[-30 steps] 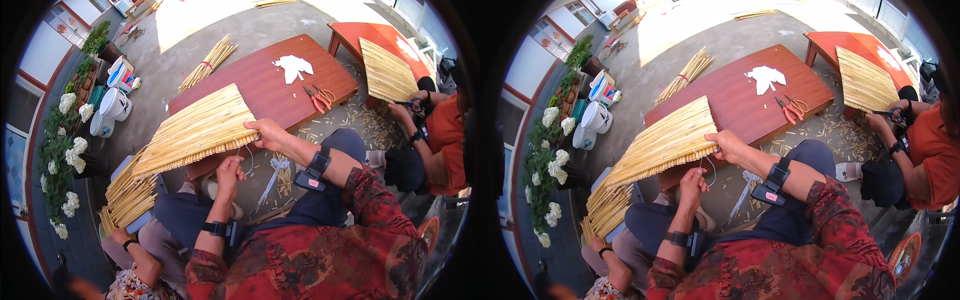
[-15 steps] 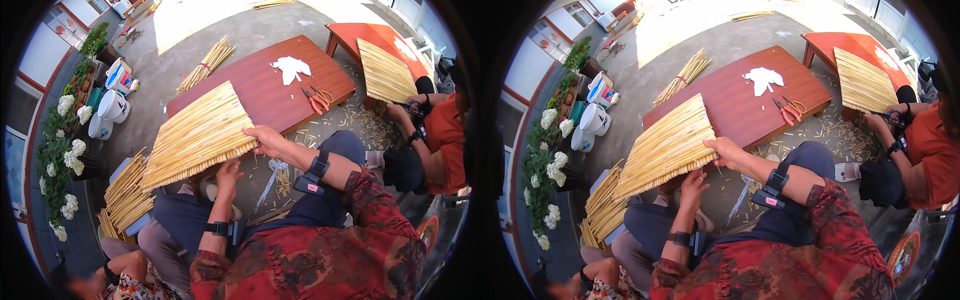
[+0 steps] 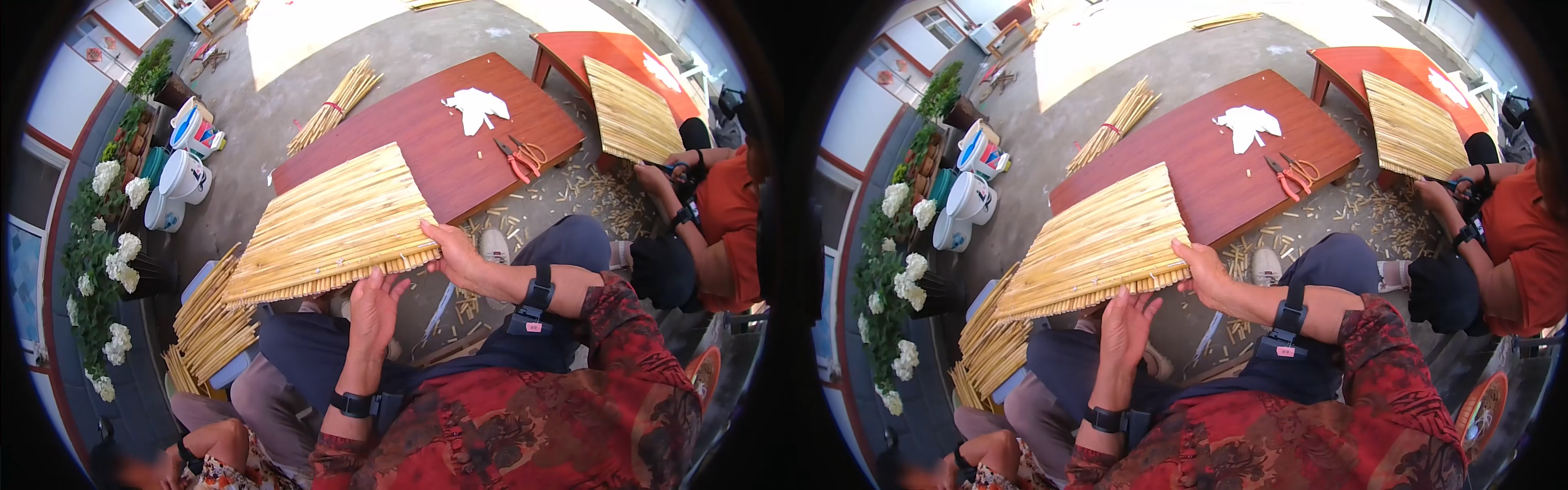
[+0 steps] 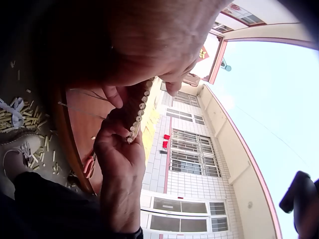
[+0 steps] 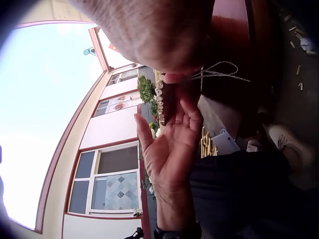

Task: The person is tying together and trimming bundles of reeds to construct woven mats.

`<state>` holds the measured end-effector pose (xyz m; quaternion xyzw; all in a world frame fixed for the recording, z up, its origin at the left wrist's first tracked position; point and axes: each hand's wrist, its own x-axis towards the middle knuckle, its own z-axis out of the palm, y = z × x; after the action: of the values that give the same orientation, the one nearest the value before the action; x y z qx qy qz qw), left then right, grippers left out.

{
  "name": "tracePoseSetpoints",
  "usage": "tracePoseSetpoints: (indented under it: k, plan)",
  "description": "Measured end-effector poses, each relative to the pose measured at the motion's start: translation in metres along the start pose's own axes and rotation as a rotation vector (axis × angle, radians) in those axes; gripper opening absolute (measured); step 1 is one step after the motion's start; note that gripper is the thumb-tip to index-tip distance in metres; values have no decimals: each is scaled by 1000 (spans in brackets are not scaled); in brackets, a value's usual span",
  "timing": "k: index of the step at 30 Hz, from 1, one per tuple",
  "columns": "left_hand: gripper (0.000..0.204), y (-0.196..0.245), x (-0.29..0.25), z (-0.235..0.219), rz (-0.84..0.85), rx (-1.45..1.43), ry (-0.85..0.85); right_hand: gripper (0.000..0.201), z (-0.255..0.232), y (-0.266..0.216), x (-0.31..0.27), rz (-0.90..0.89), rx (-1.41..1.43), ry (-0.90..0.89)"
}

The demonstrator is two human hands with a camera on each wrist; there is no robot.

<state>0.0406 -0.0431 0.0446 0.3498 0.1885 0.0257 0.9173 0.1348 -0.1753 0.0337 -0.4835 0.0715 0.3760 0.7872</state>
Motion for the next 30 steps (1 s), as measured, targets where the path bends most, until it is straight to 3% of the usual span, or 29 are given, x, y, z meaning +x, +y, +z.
tracePoseSetpoints:
  k: [3,7,10,14,16,17,25,30]
  plan:
    - [33,-2,5,4,18,96,116,32,3,6,-16,-45,57,10]
    - [34,4,17,-11,-21,155,36,34,-3,24,-19,-51,88,26]
    - [35,15,25,-30,-108,213,13,33,-2,33,-19,121,-22,42]
    - [37,7,22,-47,-80,79,49,33,1,41,-14,252,-142,-79]
    - [41,-11,18,-49,54,-119,217,32,3,42,-9,294,-213,-133]
    - [42,-15,11,-48,23,-144,189,32,5,43,-7,288,-253,-135]
    - [37,-36,14,-73,-57,-171,197,31,10,48,-1,279,-414,-195]
    - [36,-42,15,-68,-16,-119,280,32,-2,44,-1,385,-595,-228]
